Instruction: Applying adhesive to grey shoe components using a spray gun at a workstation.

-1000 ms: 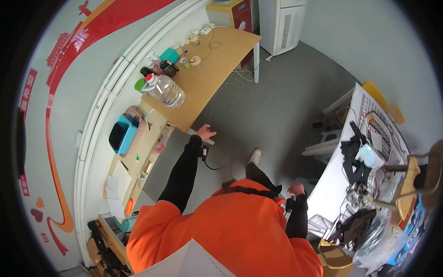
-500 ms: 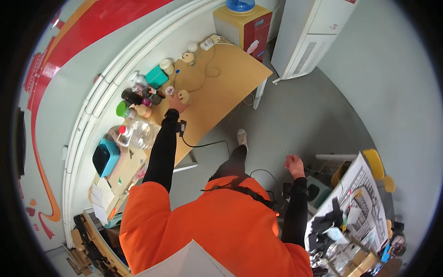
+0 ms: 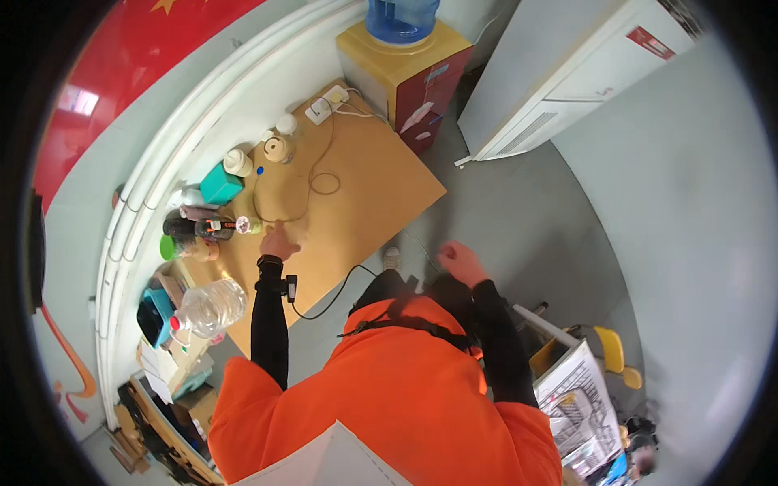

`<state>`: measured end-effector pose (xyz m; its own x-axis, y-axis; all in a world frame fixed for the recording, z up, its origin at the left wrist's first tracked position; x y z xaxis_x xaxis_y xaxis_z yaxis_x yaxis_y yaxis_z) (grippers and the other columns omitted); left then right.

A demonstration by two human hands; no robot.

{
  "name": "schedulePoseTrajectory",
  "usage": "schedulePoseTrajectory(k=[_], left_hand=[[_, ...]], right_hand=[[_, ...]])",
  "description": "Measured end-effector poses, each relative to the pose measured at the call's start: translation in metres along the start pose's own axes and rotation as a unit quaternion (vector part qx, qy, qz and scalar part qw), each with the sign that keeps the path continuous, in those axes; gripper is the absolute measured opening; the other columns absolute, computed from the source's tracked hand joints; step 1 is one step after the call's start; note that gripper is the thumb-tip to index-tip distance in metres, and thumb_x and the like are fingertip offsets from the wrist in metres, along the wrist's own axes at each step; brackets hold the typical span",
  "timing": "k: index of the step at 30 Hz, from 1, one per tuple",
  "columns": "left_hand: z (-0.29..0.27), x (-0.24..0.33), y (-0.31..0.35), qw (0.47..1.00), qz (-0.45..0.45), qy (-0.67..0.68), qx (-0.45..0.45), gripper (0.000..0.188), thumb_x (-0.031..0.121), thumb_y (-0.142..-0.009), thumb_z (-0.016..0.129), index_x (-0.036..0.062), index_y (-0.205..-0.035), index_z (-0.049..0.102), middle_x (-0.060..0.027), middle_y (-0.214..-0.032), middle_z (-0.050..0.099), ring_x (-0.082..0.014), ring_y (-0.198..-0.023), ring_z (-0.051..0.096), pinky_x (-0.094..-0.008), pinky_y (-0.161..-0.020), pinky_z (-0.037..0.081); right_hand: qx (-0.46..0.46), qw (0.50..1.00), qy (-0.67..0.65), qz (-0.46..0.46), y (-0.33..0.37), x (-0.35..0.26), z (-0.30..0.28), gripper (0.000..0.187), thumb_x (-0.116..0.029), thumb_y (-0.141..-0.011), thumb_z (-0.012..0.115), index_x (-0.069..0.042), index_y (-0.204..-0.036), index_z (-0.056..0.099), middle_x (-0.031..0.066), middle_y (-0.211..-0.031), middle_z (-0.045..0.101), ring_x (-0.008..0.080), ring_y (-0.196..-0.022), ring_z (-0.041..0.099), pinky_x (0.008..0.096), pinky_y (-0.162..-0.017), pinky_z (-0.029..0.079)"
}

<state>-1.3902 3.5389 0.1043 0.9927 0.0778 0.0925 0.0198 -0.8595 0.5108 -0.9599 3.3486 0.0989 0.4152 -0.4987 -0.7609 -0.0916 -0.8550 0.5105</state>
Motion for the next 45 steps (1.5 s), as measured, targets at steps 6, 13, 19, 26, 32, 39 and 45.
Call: schedulePoseTrajectory(k=[6,13,19,26,32,39,45], left_hand=[[-0.047,0.196,0.048,0.958,0.233,0.160,0.051,0.071,0.032,-0.057,0.077,0.0030,-0.115,0.050,-0.0200,-0.103,0.059,-0.0370,-0.095,0.060,-0.0411,-0.080,0.051],[-0.060,0.269,0.027,0.950,0.131,0.268,0.091,0.070,0.029,-0.062,0.080,0.0019,-0.118,0.046,-0.0157,-0.101,0.058,-0.0323,-0.093,0.062,-0.0406,-0.079,0.051],[0.028,0.233,0.008,0.633,-0.108,0.726,0.247,0.074,0.017,-0.068,0.085,0.0006,-0.124,0.039,-0.0119,-0.113,0.049,-0.0186,-0.097,0.055,-0.0297,-0.083,0.049],[0.117,0.227,0.014,0.731,-0.266,0.486,0.399,0.080,0.025,-0.062,0.089,-0.0036,-0.118,0.039,-0.0161,-0.114,0.049,-0.0260,-0.106,0.051,-0.0364,-0.092,0.044],[0.136,0.226,0.035,0.777,-0.344,0.350,0.394,0.092,0.031,-0.059,0.089,-0.0025,-0.127,0.037,-0.0203,-0.117,0.049,-0.0331,-0.110,0.050,-0.0428,-0.095,0.041],[0.120,0.266,0.078,0.760,-0.371,0.285,0.451,0.087,0.030,-0.071,0.081,-0.0017,-0.136,0.034,-0.0199,-0.119,0.049,-0.0312,-0.105,0.052,-0.0427,-0.089,0.044],[0.123,0.377,0.054,0.707,-0.234,0.581,0.328,0.039,0.023,-0.092,0.060,-0.0014,-0.120,0.049,-0.0135,-0.105,0.060,-0.0176,-0.084,0.058,-0.0308,-0.077,0.048]], right_hand=[[-0.114,0.946,0.082,-0.292,-0.094,-0.134,0.013,0.073,-0.026,-0.072,0.078,-0.004,-0.130,0.040,0.0146,-0.125,0.049,0.0282,-0.116,0.049,0.0373,-0.090,0.045],[-0.157,0.921,0.092,-0.344,-0.175,-0.152,-0.029,0.079,-0.023,-0.061,0.081,-0.004,-0.128,0.042,0.0169,-0.125,0.048,0.0343,-0.118,0.047,0.0409,-0.102,0.036],[-0.063,0.946,0.067,-0.311,-0.267,-0.098,-0.109,0.081,-0.028,-0.059,0.084,-0.006,-0.127,0.046,0.0168,-0.128,0.047,0.0351,-0.128,0.036,0.0425,-0.105,0.034],[0.016,0.926,0.072,-0.371,-0.361,-0.076,-0.191,0.080,-0.032,-0.057,0.087,-0.008,-0.123,0.049,0.0154,-0.127,0.047,0.0368,-0.137,0.017,0.0438,-0.115,0.020],[-0.127,0.921,0.004,-0.369,-0.401,-0.090,-0.191,0.078,-0.018,-0.062,0.086,-0.005,-0.127,0.045,0.0148,-0.139,0.032,0.0260,-0.127,0.039,0.0362,-0.105,0.035],[-0.092,0.927,-0.066,-0.358,-0.377,-0.098,-0.210,0.076,-0.020,-0.060,0.087,-0.005,-0.123,0.047,0.0121,-0.125,0.043,0.0261,-0.120,0.044,0.0370,-0.102,0.037],[-0.080,0.911,0.038,-0.403,-0.309,-0.029,-0.237,0.082,-0.020,-0.060,0.086,-0.006,-0.128,0.043,0.0117,-0.128,0.039,0.0272,-0.115,0.045,0.0379,-0.101,0.038]])
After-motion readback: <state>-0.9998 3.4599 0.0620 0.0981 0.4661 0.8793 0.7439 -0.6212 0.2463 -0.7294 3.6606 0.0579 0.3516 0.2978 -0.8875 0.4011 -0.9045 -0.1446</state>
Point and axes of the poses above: each hand's wrist, its own y-axis away from the middle knuckle, its own z-axis out of the palm, x = y × z, the point moved 5 cm from there along -y, towards the middle knuckle
